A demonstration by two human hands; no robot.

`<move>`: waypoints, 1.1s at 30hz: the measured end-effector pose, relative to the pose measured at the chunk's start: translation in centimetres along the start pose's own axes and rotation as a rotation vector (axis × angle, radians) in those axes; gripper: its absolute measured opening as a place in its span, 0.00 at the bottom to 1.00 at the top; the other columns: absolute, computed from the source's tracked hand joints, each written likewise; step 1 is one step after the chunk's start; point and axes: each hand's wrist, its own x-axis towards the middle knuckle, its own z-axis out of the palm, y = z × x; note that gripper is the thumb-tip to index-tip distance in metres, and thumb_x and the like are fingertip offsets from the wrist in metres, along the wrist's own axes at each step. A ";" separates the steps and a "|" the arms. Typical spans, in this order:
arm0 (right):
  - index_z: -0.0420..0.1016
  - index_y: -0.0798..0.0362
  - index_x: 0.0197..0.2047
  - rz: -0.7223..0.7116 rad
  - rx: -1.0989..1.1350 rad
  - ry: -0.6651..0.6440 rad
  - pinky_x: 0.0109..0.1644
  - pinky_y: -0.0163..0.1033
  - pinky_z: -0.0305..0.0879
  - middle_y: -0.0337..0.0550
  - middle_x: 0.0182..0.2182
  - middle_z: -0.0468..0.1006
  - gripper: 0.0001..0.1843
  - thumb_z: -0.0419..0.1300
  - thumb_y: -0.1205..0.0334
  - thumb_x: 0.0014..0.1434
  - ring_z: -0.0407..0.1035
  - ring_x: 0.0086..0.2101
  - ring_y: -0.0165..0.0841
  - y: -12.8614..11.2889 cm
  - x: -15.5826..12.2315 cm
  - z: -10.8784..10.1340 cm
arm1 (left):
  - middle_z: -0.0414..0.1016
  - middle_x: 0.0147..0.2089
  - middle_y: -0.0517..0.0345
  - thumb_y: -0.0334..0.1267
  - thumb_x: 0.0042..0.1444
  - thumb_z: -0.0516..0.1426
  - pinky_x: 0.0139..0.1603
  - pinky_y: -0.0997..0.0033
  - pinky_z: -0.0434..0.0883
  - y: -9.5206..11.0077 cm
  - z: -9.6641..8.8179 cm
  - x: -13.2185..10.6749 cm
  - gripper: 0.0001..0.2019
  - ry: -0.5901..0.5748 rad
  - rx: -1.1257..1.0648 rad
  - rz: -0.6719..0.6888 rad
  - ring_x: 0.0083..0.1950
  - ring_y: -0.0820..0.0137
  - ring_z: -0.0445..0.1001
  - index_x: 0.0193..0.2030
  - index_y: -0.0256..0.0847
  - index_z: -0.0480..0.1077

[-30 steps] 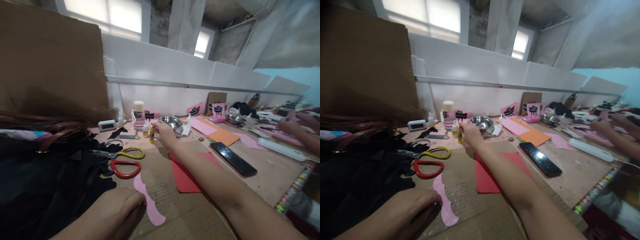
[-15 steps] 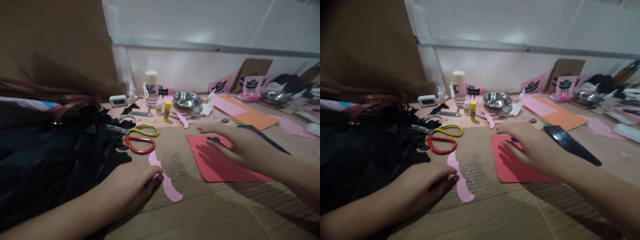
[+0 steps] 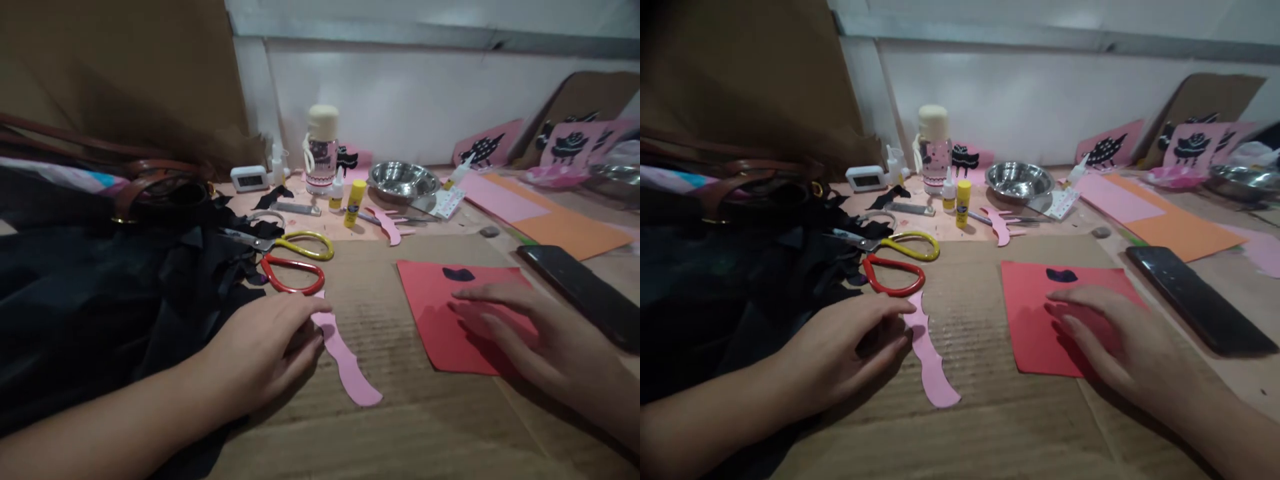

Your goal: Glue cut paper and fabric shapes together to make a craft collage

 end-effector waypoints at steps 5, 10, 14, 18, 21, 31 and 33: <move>0.75 0.48 0.44 -0.025 -0.003 0.081 0.42 0.50 0.80 0.49 0.39 0.84 0.07 0.58 0.58 0.65 0.81 0.39 0.46 -0.9 0.2 -0.1 | 0.78 0.47 0.57 0.31 0.67 0.56 0.46 0.64 0.73 -0.1 0.4 0.3 0.11 0.023 -0.011 0.056 0.46 0.64 0.76 0.54 0.46 0.68; 0.73 0.46 0.40 -0.026 -0.010 0.120 0.35 0.45 0.79 0.46 0.32 0.83 0.06 0.55 0.60 0.66 0.80 0.31 0.42 -1.6 1.2 -0.6 | 0.77 0.48 0.54 0.30 0.68 0.54 0.48 0.66 0.75 0.0 0.6 0.5 0.10 0.035 -0.007 0.105 0.46 0.66 0.76 0.53 0.43 0.69; 0.74 0.46 0.38 -0.050 -0.056 0.145 0.32 0.40 0.79 0.43 0.31 0.84 0.06 0.55 0.60 0.66 0.80 0.29 0.39 -1.6 1.2 -0.7 | 0.77 0.49 0.55 0.29 0.67 0.54 0.51 0.70 0.76 0.1 0.4 0.8 0.12 0.030 0.012 0.093 0.48 0.67 0.77 0.54 0.44 0.69; 0.75 0.46 0.38 -0.056 -0.049 0.147 0.31 0.38 0.79 0.43 0.31 0.85 0.07 0.56 0.59 0.65 0.81 0.29 0.38 -1.4 1.0 -0.7 | 0.78 0.50 0.56 0.29 0.66 0.54 0.53 0.69 0.77 0.1 0.1 1.0 0.14 0.028 0.034 0.080 0.50 0.67 0.77 0.55 0.46 0.69; 0.77 0.46 0.40 -0.045 -0.034 0.129 0.34 0.39 0.80 0.43 0.31 0.85 0.08 0.56 0.60 0.65 0.81 0.28 0.38 -1.2 0.8 -0.6 | 0.78 0.51 0.56 0.29 0.66 0.54 0.53 0.70 0.77 0.2 0.0 0.9 0.14 0.040 0.050 0.083 0.50 0.67 0.77 0.56 0.46 0.68; 0.79 0.40 0.54 -0.027 -0.130 0.072 0.44 0.56 0.84 0.42 0.49 0.87 0.16 0.59 0.48 0.67 0.83 0.44 0.49 2.1 -2.4 -0.3 | 0.78 0.50 0.56 0.31 0.67 0.55 0.51 0.71 0.77 0.4 -0.3 0.7 0.12 0.073 0.102 0.117 0.50 0.67 0.78 0.55 0.46 0.69; 0.77 0.35 0.61 0.005 -0.122 0.069 0.49 0.60 0.82 0.40 0.56 0.83 0.24 0.63 0.46 0.63 0.81 0.50 0.53 2.4 -3.9 -0.3 | 0.78 0.50 0.56 0.32 0.67 0.55 0.51 0.70 0.76 0.1 -0.3 0.6 0.11 0.089 0.099 0.115 0.49 0.66 0.78 0.55 0.46 0.69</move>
